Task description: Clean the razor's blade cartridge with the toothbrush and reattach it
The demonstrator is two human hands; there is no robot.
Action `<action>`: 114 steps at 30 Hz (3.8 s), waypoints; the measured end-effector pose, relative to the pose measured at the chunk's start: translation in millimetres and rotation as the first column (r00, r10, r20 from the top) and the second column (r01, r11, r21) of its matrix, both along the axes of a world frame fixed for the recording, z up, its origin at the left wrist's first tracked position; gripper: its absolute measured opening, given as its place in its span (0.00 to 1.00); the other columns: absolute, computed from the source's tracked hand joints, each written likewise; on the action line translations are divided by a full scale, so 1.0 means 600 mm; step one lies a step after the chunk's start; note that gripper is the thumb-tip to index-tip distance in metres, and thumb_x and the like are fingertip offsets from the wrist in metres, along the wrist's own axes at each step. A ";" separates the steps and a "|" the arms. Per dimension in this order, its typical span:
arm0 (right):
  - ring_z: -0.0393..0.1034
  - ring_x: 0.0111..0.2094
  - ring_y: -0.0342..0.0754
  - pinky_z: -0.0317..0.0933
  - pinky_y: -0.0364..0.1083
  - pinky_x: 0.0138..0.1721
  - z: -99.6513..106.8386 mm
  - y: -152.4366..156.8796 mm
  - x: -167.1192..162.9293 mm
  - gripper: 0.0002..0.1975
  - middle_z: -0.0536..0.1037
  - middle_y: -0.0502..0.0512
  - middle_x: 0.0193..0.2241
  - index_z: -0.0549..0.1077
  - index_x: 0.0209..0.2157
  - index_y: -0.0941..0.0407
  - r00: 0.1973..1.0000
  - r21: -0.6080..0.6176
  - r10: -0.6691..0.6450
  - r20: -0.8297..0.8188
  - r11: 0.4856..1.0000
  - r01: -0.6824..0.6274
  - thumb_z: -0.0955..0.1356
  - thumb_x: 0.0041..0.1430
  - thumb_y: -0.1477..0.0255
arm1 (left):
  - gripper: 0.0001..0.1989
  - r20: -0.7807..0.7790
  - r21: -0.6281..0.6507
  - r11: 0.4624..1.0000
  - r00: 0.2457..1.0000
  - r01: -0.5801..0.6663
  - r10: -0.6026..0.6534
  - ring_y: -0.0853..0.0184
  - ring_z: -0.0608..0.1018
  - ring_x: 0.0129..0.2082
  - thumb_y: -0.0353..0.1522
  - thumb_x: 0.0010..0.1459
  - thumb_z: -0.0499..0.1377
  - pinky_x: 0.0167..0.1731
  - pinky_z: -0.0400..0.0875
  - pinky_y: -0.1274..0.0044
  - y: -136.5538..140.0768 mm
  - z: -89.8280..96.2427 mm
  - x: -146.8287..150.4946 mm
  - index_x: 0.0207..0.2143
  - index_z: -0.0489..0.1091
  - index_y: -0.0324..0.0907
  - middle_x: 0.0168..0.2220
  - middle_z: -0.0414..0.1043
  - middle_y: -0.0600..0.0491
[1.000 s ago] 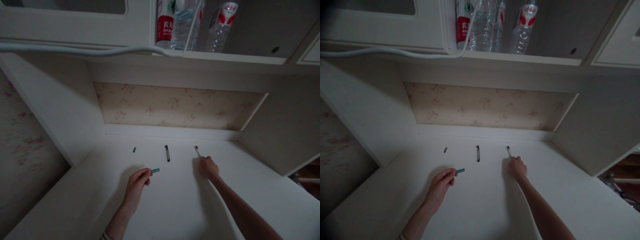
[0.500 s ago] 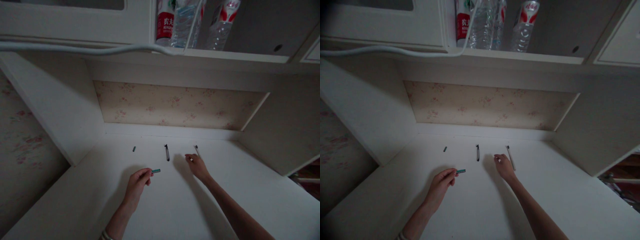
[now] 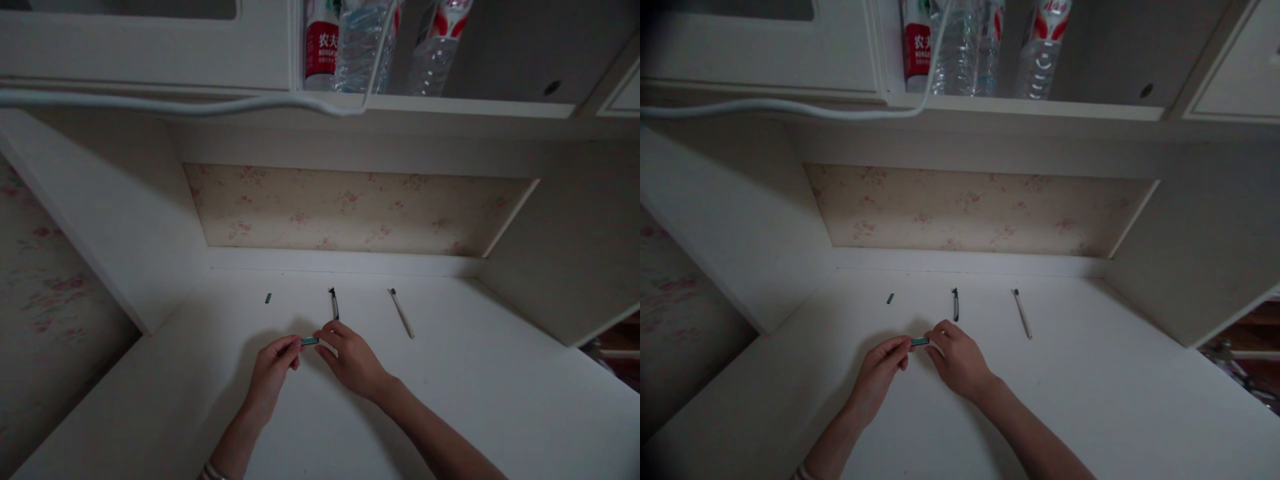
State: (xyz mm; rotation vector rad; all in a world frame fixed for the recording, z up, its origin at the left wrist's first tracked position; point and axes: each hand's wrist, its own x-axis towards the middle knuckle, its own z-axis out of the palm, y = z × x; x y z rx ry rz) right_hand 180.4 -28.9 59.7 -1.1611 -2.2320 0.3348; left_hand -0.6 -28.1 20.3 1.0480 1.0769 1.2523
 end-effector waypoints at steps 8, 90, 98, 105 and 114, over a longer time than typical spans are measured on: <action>0.68 0.36 0.47 0.62 0.44 0.39 -0.005 -0.005 -0.003 0.09 0.72 0.55 0.36 0.73 0.41 0.53 0.999 0.047 -0.025 0.035 0.999 0.023 0.62 0.64 0.70 | 0.17 -0.039 0.014 1.000 0.999 0.011 -0.010 0.71 0.65 0.23 0.42 0.50 0.61 0.25 0.58 0.79 -0.002 -0.001 0.001 0.37 0.76 0.38 0.23 0.69 0.52; 0.71 0.37 0.47 0.59 0.41 0.41 -0.117 0.162 0.073 0.12 0.75 0.57 0.39 0.74 0.40 0.57 0.874 -0.222 -0.480 0.073 0.847 0.483 0.62 0.59 0.71 | 0.21 -0.933 0.076 0.886 0.345 0.457 -0.099 0.58 0.70 0.46 0.40 0.42 0.61 0.49 0.59 0.73 0.341 -0.036 -0.202 0.41 0.74 0.45 0.47 0.69 0.47; 0.70 0.42 0.52 0.60 0.44 0.39 -0.105 0.201 0.044 0.18 0.69 0.63 0.48 0.64 0.51 0.59 0.801 -0.237 -0.549 0.239 0.767 0.597 0.59 0.63 0.65 | 0.16 -0.851 0.169 0.920 0.522 0.355 -0.045 0.62 0.72 0.36 0.44 0.44 0.61 0.41 0.63 0.75 0.288 -0.015 -0.180 0.32 0.76 0.44 0.34 0.71 0.49; 0.67 0.46 0.59 0.61 0.52 0.42 -0.106 0.226 0.016 0.15 0.68 0.67 0.46 0.68 0.45 0.61 0.751 -0.273 -0.591 0.294 0.701 0.659 0.60 0.61 0.68 | 0.23 -0.524 0.183 0.969 0.850 0.168 -0.048 0.68 0.69 0.28 0.47 0.50 0.58 0.28 0.62 0.77 0.170 0.009 -0.120 0.43 0.73 0.40 0.32 0.69 0.51; 0.66 0.45 0.57 0.59 0.51 0.44 -0.094 0.204 0.019 0.13 0.69 0.69 0.44 0.70 0.42 0.64 0.817 -0.404 -0.575 0.053 0.735 0.544 0.59 0.60 0.76 | 0.17 0.727 0.050 0.963 0.652 0.266 -0.218 0.74 0.64 0.27 0.41 0.55 0.59 0.26 0.60 0.79 0.032 0.040 -0.028 0.44 0.71 0.40 0.38 0.66 0.52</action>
